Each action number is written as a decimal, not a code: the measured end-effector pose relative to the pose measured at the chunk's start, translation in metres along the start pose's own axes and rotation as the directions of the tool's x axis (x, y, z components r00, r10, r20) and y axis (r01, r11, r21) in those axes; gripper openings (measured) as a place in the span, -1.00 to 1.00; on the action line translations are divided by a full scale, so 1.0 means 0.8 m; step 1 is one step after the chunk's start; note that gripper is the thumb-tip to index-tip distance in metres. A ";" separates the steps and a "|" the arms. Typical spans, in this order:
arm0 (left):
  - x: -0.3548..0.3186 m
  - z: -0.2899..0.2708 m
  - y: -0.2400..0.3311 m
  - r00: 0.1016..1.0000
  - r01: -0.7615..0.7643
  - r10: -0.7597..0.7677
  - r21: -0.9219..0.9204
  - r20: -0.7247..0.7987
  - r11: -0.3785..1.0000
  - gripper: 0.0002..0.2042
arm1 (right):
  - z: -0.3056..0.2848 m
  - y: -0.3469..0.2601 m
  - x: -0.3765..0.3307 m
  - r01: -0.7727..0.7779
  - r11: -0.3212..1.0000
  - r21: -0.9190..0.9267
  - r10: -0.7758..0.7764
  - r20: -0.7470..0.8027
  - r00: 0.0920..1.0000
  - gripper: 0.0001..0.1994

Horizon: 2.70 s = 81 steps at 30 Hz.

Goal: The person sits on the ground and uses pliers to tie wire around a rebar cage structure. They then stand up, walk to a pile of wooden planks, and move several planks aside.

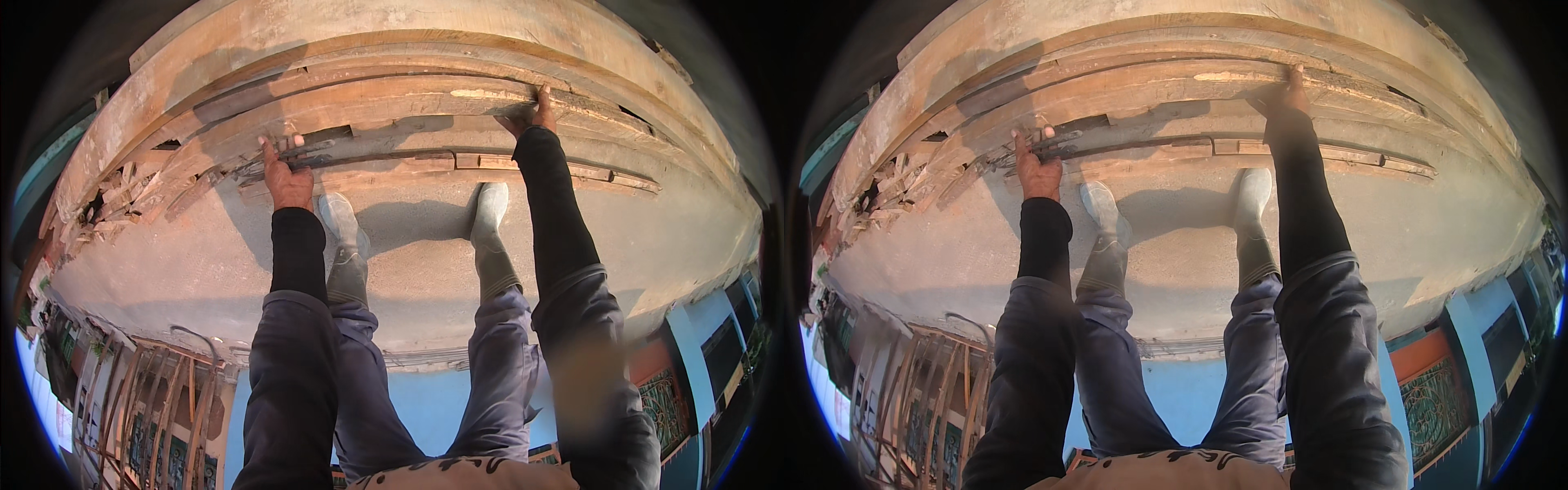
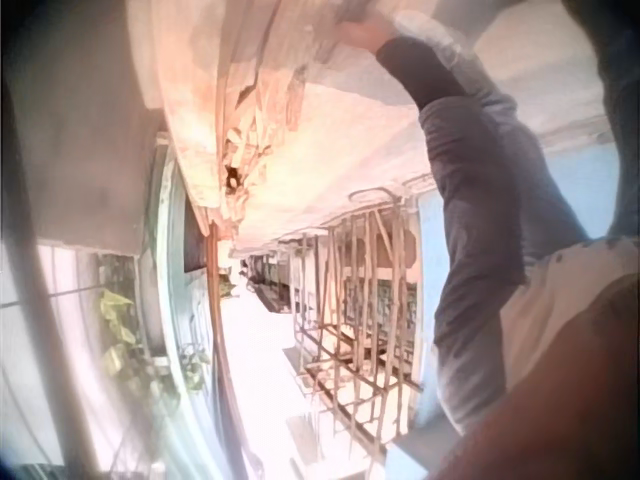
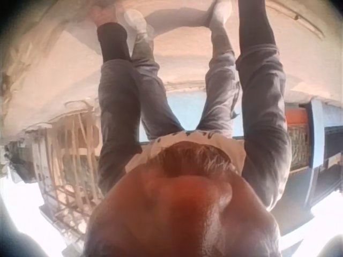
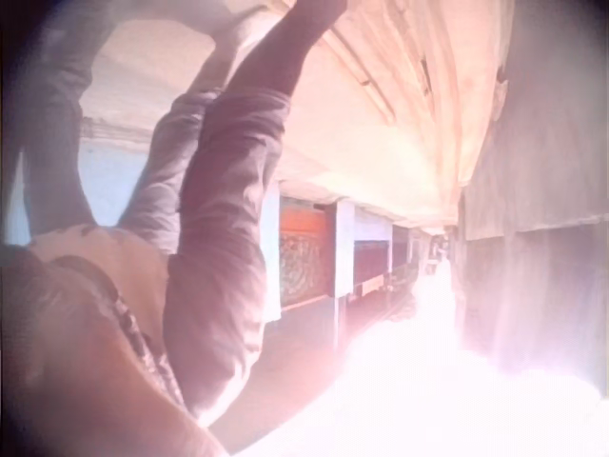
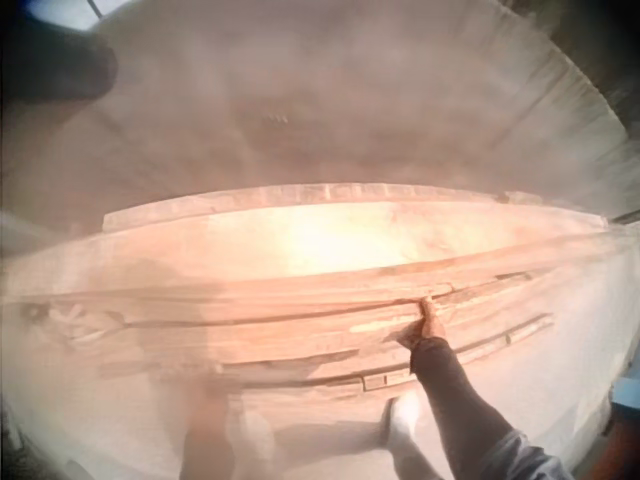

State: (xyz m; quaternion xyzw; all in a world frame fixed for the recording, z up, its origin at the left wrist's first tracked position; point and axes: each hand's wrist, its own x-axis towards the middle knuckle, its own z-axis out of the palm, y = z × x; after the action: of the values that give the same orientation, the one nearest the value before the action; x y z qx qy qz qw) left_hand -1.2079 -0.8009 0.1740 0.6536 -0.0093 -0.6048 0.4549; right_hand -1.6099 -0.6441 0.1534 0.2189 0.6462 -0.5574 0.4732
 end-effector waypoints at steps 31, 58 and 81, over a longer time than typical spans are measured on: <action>0.010 -0.177 -0.106 0.927 0.185 -0.021 0.406 -0.375 0.895 -0.46 | -0.173 0.213 0.082 0.373 -0.778 -0.505 0.087 0.503 0.860 -0.13; -0.243 -0.071 0.172 0.977 -0.201 0.211 0.192 -0.034 0.961 -0.26 | -0.006 -0.118 -0.307 0.622 -0.668 -0.409 0.352 0.563 0.747 -0.27; -0.299 0.153 0.103 0.990 -0.139 0.120 0.336 0.079 0.931 -0.34 | 0.065 -0.319 -0.101 0.205 -0.736 -0.645 -0.205 0.501 0.841 -0.04</action>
State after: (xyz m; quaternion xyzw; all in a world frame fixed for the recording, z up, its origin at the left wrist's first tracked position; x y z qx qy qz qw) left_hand -1.3258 -0.7863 0.4287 0.7030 -0.1698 -0.5811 0.3733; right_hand -1.7608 -0.7444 0.3573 -0.5229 0.7915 0.2377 0.2088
